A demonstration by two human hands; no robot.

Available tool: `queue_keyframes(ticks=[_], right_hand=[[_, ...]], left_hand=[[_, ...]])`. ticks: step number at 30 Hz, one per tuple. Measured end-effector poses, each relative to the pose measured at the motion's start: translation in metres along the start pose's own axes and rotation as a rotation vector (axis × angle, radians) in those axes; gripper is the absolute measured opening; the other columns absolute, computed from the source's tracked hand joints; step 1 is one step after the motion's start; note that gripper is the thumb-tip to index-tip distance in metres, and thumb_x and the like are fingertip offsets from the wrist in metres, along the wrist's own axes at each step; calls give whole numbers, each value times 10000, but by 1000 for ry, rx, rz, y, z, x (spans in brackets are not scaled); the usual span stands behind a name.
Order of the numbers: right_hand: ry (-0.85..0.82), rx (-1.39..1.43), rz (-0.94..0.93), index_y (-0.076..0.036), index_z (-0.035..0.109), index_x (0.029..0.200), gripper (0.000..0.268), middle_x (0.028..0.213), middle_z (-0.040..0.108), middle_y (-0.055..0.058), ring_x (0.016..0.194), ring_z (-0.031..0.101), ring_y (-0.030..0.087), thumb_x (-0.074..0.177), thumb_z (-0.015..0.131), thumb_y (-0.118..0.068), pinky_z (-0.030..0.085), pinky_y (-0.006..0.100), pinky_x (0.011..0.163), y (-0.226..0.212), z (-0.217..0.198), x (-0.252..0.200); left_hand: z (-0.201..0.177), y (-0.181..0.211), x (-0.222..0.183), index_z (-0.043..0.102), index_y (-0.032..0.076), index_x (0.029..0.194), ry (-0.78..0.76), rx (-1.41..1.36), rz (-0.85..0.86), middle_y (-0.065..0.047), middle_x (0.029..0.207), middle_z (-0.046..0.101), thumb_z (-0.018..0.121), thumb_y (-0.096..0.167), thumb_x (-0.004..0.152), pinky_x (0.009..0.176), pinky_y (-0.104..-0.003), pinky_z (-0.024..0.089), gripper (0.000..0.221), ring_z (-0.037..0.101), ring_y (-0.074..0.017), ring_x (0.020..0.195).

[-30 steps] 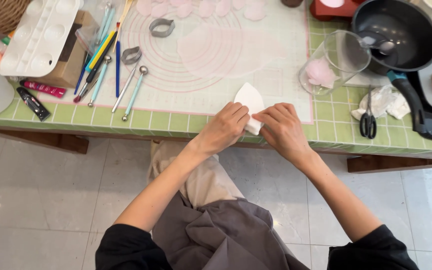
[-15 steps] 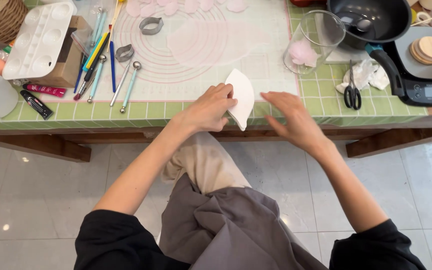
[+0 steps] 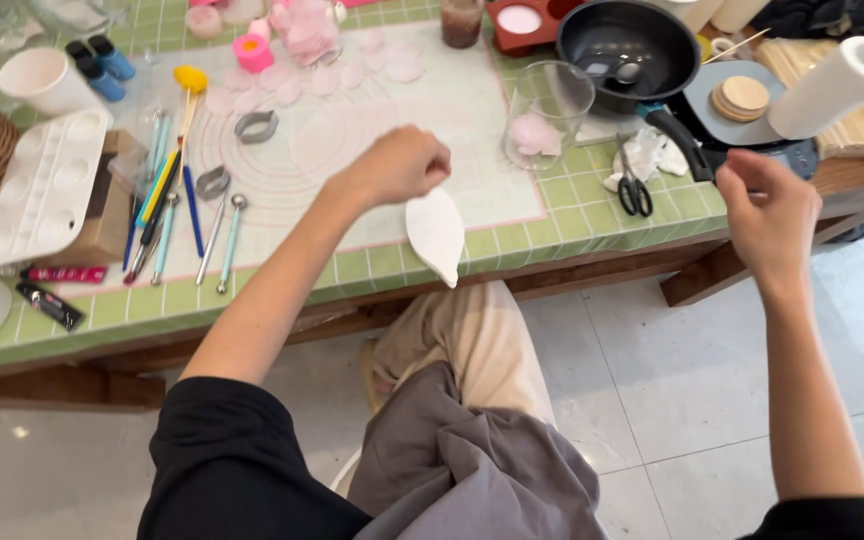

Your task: Creating and shaping thin wax petals for decorative candle assembly.

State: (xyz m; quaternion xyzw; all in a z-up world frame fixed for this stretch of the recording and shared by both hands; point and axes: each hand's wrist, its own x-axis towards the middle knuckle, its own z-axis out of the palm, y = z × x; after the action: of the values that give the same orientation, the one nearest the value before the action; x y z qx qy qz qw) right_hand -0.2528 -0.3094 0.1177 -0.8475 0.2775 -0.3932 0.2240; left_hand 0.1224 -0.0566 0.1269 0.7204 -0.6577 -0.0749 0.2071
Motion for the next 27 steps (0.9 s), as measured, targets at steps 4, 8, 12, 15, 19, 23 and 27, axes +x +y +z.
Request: queue_keyframes(ticks=[4, 8, 12, 15, 19, 23, 27], right_hand=[[-84, -189, 97, 57, 660, 1331, 469, 1123, 736, 208, 929, 715, 255, 1017, 777, -271, 564, 380, 796, 49, 28, 55], [-162, -183, 242, 44, 631, 1318, 550, 1020, 732, 182, 741, 716, 249, 942, 796, -322, 565, 374, 688, 50, 55, 86], [-286, -72, 456, 40, 751, 1076, 426, 747, 697, 113, 638, 624, 173, 911, 783, -351, 478, 332, 576, 55, 69, 97], [-235, -133, 462, 47, 772, 1005, 419, 664, 614, 111, 591, 543, 158, 935, 781, -367, 412, 341, 538, 54, 65, 91], [-230, -52, 448, 26, 778, 1005, 371, 649, 526, 77, 589, 435, 121, 945, 760, -340, 355, 350, 521, 46, 42, 99], [-284, -138, 414, 10, 780, 1059, 358, 595, 596, 74, 527, 515, 136, 911, 747, -314, 400, 328, 516, 40, 22, 118], [-325, -82, 596, -33, 773, 1171, 378, 691, 674, 49, 582, 528, 120, 899, 743, -294, 418, 326, 537, 49, 8, 140]], left_hand=[[-48, -1, 42, 790, 71, 920, 201, 16, 131, -138, 819, 748, 694, 107, 851, 711, -407, 559, 124, 718, -296, 739], [-84, 4, 73, 786, 75, 912, 240, 73, 168, -121, 801, 747, 681, 87, 845, 715, -412, 554, 125, 718, -294, 741], [-105, 0, 92, 786, 72, 916, 240, 165, 181, -133, 777, 737, 700, 116, 866, 699, -442, 537, 109, 703, -317, 736], [-110, -5, 107, 779, 68, 934, 207, 163, 159, -139, 774, 728, 696, 125, 874, 691, -447, 535, 117, 698, -319, 722], [-118, -4, 139, 772, 61, 928, 165, 170, 126, -135, 771, 726, 684, 123, 897, 678, -454, 528, 112, 688, -323, 714], [-121, 2, 179, 770, 58, 946, 155, 163, 145, -135, 752, 729, 678, 114, 882, 683, -448, 531, 125, 692, -313, 683], [-128, 9, 230, 778, 47, 953, 154, 280, 301, -148, 778, 720, 681, 93, 892, 714, -463, 520, 124, 678, -331, 724]])
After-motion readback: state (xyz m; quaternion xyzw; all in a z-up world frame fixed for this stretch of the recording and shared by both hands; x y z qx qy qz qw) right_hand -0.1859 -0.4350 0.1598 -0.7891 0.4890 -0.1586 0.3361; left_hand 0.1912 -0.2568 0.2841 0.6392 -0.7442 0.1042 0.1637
